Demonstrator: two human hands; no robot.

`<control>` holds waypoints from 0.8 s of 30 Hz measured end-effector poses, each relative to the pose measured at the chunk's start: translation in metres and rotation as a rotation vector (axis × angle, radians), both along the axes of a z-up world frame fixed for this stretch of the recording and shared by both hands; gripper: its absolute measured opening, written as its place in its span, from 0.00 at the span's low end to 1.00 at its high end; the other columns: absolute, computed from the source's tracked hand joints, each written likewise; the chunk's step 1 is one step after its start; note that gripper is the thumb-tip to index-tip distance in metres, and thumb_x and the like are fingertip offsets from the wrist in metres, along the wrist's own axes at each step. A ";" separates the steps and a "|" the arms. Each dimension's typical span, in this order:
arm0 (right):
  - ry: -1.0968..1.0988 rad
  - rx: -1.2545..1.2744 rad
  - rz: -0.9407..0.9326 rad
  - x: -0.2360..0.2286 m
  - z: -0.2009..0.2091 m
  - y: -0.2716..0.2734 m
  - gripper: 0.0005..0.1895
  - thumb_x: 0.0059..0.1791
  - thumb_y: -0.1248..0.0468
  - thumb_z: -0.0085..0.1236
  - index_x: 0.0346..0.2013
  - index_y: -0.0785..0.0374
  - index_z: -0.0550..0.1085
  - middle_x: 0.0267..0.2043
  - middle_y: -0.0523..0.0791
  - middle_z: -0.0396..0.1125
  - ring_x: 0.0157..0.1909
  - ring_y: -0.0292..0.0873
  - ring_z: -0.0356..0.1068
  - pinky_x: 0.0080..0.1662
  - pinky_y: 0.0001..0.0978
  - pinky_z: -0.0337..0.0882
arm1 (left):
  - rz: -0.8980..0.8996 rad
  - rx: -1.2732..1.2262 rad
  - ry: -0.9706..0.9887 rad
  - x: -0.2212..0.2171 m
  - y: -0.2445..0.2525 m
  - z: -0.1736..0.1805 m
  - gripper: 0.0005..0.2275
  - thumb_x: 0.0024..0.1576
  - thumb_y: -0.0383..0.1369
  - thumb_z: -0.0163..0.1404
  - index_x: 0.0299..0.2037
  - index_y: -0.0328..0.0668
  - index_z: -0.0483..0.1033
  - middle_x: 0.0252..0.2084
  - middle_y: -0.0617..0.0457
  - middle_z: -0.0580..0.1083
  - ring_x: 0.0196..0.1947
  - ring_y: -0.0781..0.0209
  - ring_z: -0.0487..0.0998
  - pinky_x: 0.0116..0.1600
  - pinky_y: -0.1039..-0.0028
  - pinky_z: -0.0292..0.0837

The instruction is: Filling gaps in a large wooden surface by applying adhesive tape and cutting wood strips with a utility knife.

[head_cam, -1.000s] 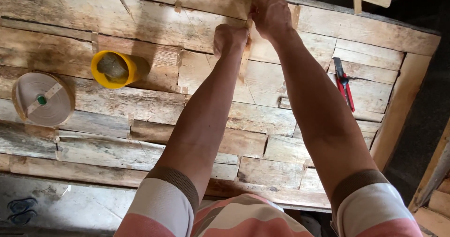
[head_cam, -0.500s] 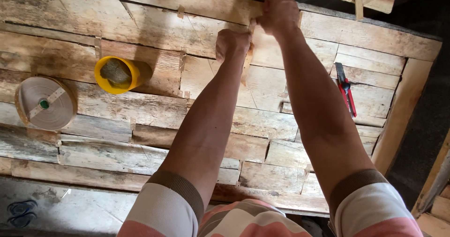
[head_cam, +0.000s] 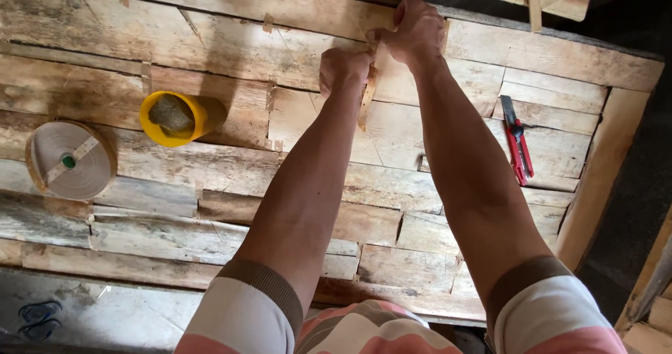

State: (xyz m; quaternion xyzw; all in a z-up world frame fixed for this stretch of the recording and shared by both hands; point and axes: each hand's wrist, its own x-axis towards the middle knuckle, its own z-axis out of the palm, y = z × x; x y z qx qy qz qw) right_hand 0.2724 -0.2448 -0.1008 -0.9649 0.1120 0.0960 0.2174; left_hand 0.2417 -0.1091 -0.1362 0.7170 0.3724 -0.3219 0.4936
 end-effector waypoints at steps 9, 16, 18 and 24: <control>-0.036 0.024 -0.044 -0.010 -0.001 -0.003 0.26 0.42 0.41 0.74 0.29 0.58 0.74 0.26 0.44 0.71 0.29 0.44 0.71 0.37 0.42 0.72 | -0.073 0.015 0.020 0.004 -0.003 0.008 0.12 0.53 0.42 0.63 0.27 0.41 0.83 0.21 0.57 0.81 0.14 0.71 0.74 0.18 0.77 0.65; -0.037 0.068 -0.002 -0.006 -0.029 -0.023 0.21 0.48 0.45 0.69 0.37 0.58 0.74 0.32 0.42 0.72 0.32 0.39 0.72 0.37 0.36 0.75 | 0.075 -0.172 -0.077 0.002 0.008 -0.010 0.09 0.51 0.35 0.64 0.30 0.35 0.85 0.23 0.48 0.83 0.16 0.67 0.80 0.19 0.76 0.70; -0.074 0.142 0.122 -0.011 -0.025 -0.025 0.20 0.50 0.49 0.70 0.39 0.60 0.74 0.34 0.42 0.72 0.34 0.38 0.72 0.40 0.34 0.75 | 0.176 -0.244 -0.065 0.001 0.010 0.000 0.12 0.54 0.38 0.61 0.35 0.32 0.81 0.27 0.46 0.82 0.18 0.63 0.80 0.21 0.76 0.75; -0.012 0.114 0.158 -0.021 -0.017 -0.018 0.28 0.43 0.50 0.75 0.46 0.61 0.69 0.41 0.46 0.70 0.38 0.42 0.70 0.41 0.35 0.76 | 0.174 -0.397 -0.033 0.003 0.012 -0.008 0.08 0.53 0.30 0.59 0.34 0.29 0.80 0.28 0.45 0.81 0.20 0.61 0.80 0.25 0.76 0.75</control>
